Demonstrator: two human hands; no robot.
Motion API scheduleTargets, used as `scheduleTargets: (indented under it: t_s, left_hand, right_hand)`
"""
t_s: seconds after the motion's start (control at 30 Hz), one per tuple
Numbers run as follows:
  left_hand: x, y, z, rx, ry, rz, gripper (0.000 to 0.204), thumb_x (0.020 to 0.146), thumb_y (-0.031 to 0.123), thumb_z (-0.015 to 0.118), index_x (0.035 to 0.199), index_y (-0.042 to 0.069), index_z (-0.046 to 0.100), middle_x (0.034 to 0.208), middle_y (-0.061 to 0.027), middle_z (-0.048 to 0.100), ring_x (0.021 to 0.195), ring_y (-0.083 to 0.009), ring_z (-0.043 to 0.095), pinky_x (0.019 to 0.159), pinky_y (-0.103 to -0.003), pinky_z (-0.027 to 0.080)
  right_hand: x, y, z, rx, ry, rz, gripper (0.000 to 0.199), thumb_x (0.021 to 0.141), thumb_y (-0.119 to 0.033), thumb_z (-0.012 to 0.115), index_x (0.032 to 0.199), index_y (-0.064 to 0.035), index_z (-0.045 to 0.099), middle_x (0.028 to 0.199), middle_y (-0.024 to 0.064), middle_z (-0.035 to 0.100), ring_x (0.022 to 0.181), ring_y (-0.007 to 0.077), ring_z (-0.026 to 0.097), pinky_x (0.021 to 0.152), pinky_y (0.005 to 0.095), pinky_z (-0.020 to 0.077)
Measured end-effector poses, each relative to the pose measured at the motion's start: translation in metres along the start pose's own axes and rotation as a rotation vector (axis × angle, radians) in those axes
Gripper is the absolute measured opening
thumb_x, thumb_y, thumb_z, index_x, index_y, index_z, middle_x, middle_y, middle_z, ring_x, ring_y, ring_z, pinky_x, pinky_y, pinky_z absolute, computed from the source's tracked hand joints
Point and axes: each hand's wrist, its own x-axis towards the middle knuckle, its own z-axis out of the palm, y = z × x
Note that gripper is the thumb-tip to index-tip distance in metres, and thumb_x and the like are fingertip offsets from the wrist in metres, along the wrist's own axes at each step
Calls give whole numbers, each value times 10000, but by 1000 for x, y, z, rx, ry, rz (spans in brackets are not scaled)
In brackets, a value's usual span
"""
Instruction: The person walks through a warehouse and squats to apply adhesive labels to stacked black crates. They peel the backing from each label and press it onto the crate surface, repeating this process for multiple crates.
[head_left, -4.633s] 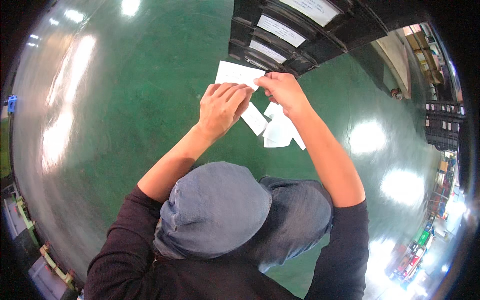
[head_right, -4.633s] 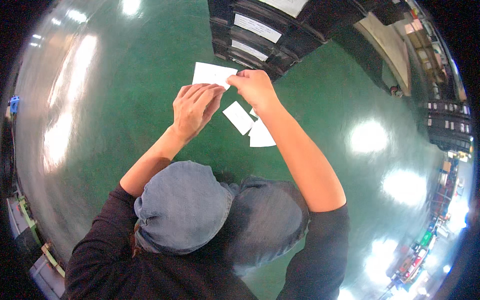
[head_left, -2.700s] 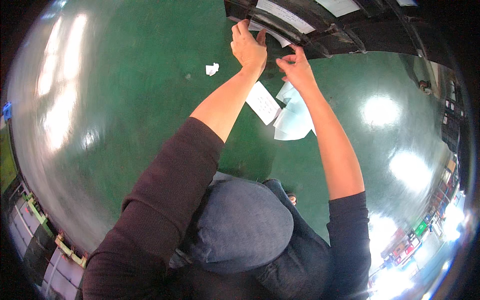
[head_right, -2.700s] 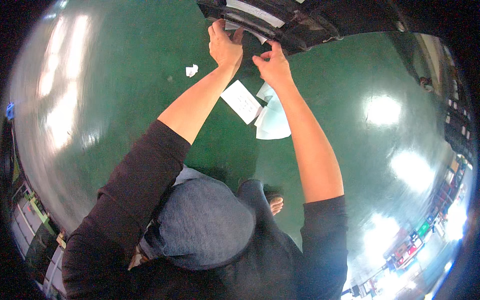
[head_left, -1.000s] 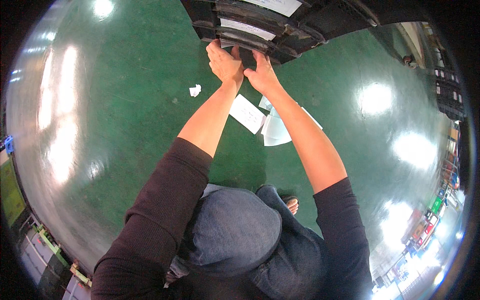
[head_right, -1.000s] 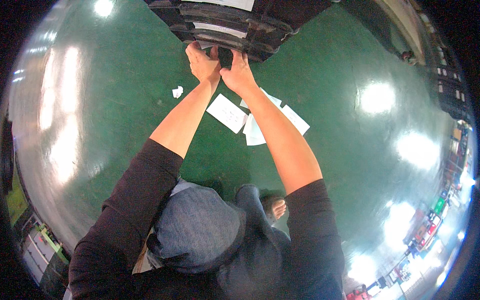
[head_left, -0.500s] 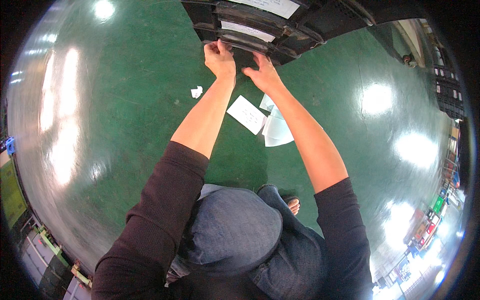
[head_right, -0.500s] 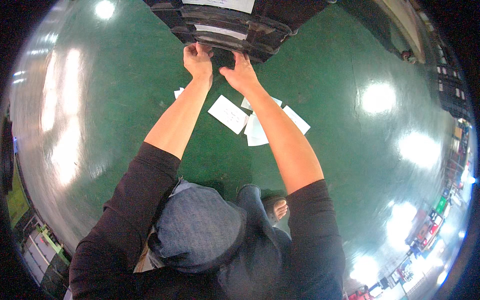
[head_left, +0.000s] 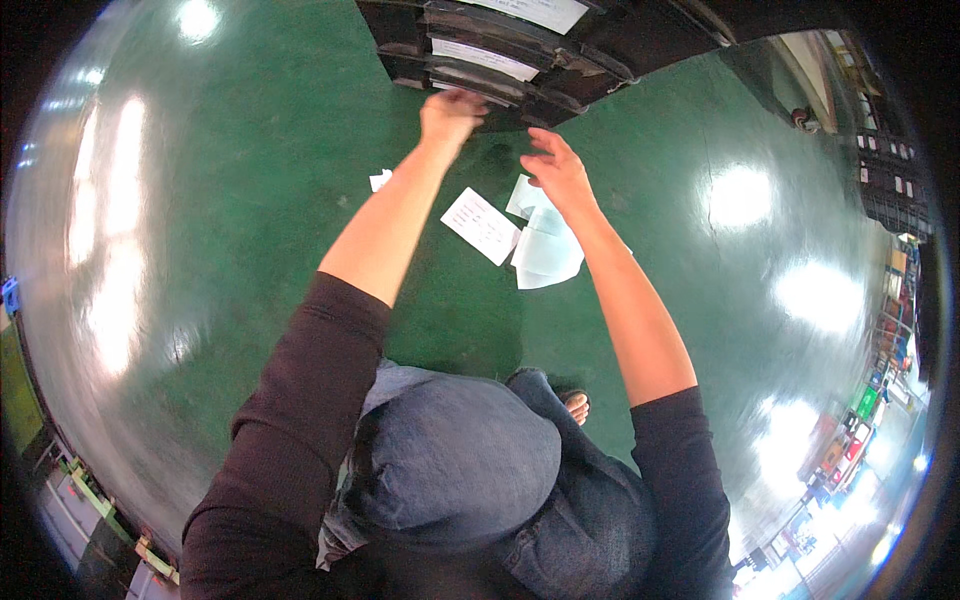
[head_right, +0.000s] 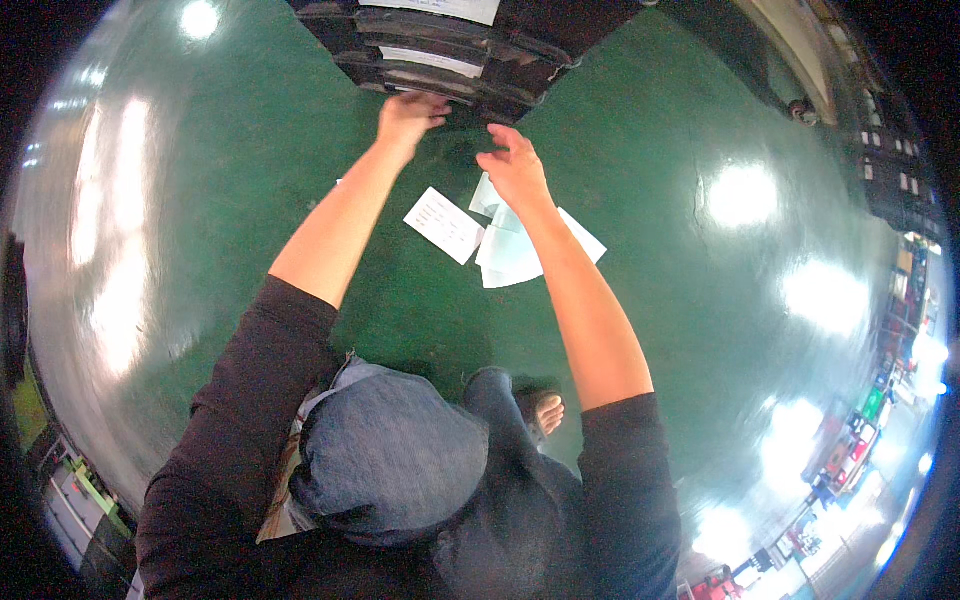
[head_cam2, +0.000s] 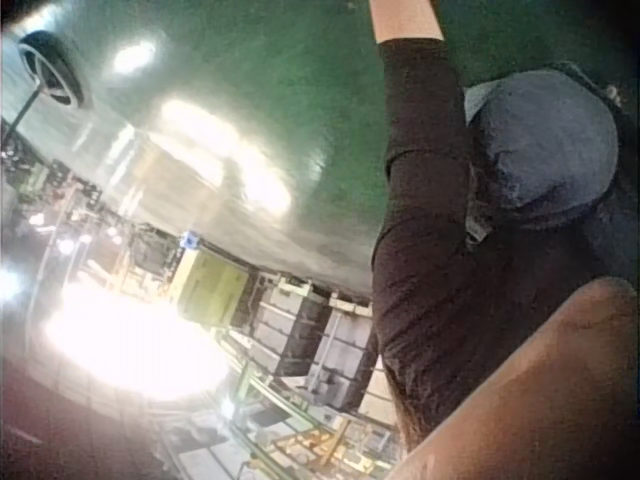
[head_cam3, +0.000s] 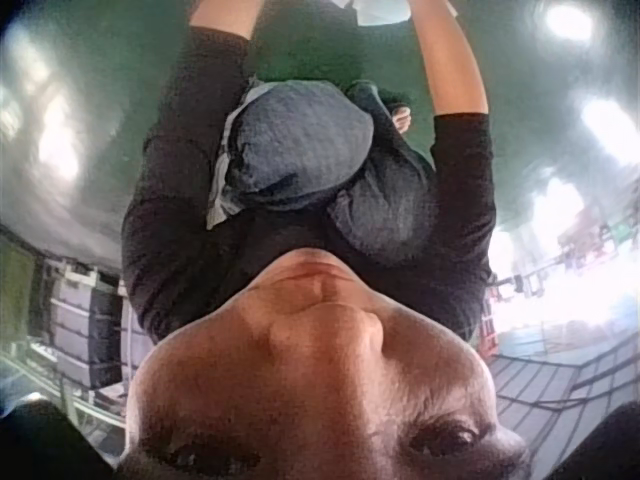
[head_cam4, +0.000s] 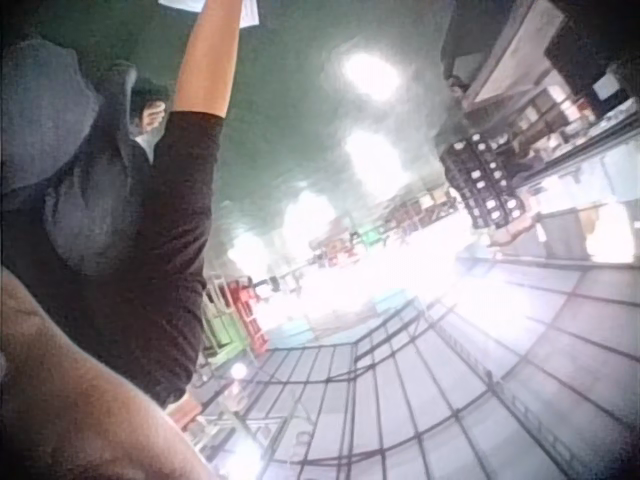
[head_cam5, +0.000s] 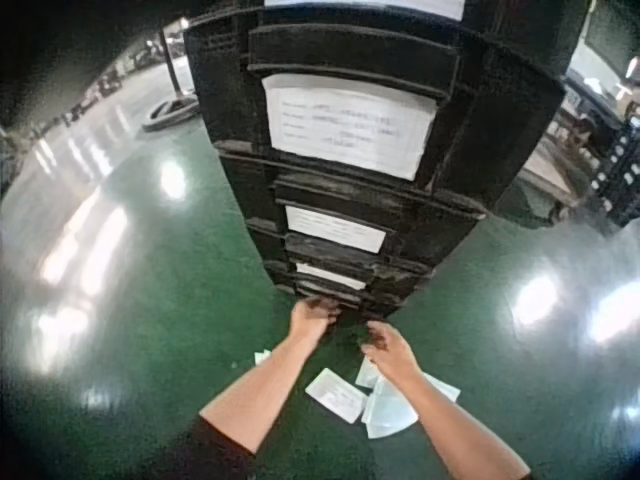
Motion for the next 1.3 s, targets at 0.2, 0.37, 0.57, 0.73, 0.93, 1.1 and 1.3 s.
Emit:
scheduleTargets:
  t_s: [0.2,0.37,0.57,0.73,0.93,1.1,1.3]
  left_hand:
    - [13,6,-25,371,328,58,205,857,169,559,981,38,657,927,-172,683,834,-285,673,703,-376,537]
    - [-6,6,17,786,227,160,278,803,300,593,953,88,692,959,-203,666,933,-377,636,828,-444,503]
    - [-40,14,3,842,-44,366,171,819,200,606,954,162,705,950,-92,692,882,-284,666,775,-374,524]
    - [-115,5,-43,789,-179,398,165,850,108,602,1003,89,661,979,-102,672,863,-229,665,728,-317,523]
    - [-196,-21,-54,817,-214,423,177,829,37,608,1003,55,638,927,-87,644,767,-175,621,640,-290,500]
    - [-232,-36,-40,796,-309,355,201,813,44,627,1012,72,625,964,-66,626,813,-199,624,653,-316,511]
    - [-232,-36,-37,874,-304,439,221,806,34,627,1023,80,627,965,-68,621,833,-202,621,661,-307,518]
  right_hand:
    - [-20,3,-30,57,90,85,432,794,-110,635,1220,-78,567,1194,137,592,957,196,631,684,325,549]
    - [-12,4,-40,26,127,115,348,823,-112,599,1169,-72,612,1189,118,600,998,185,608,758,320,545]
    - [-31,-7,-58,-599,-157,-163,468,757,-177,697,1206,-145,568,1267,127,533,1113,267,550,904,383,477]
    - [-85,0,-50,-1038,-245,-163,1080,576,-284,853,1446,-297,213,1484,139,224,1371,351,238,1039,632,287]
    - [-93,17,-33,-1036,-230,-206,1209,519,-272,891,1464,-320,139,1456,134,245,1347,345,265,1057,673,188]
    - [-93,27,-30,-973,-118,-135,1147,522,-273,892,1437,-275,201,1266,121,477,1215,332,439,992,653,293]
    - [-97,27,-28,-939,-192,66,747,627,-341,816,1272,-139,497,1053,158,636,1058,337,583,929,584,375]
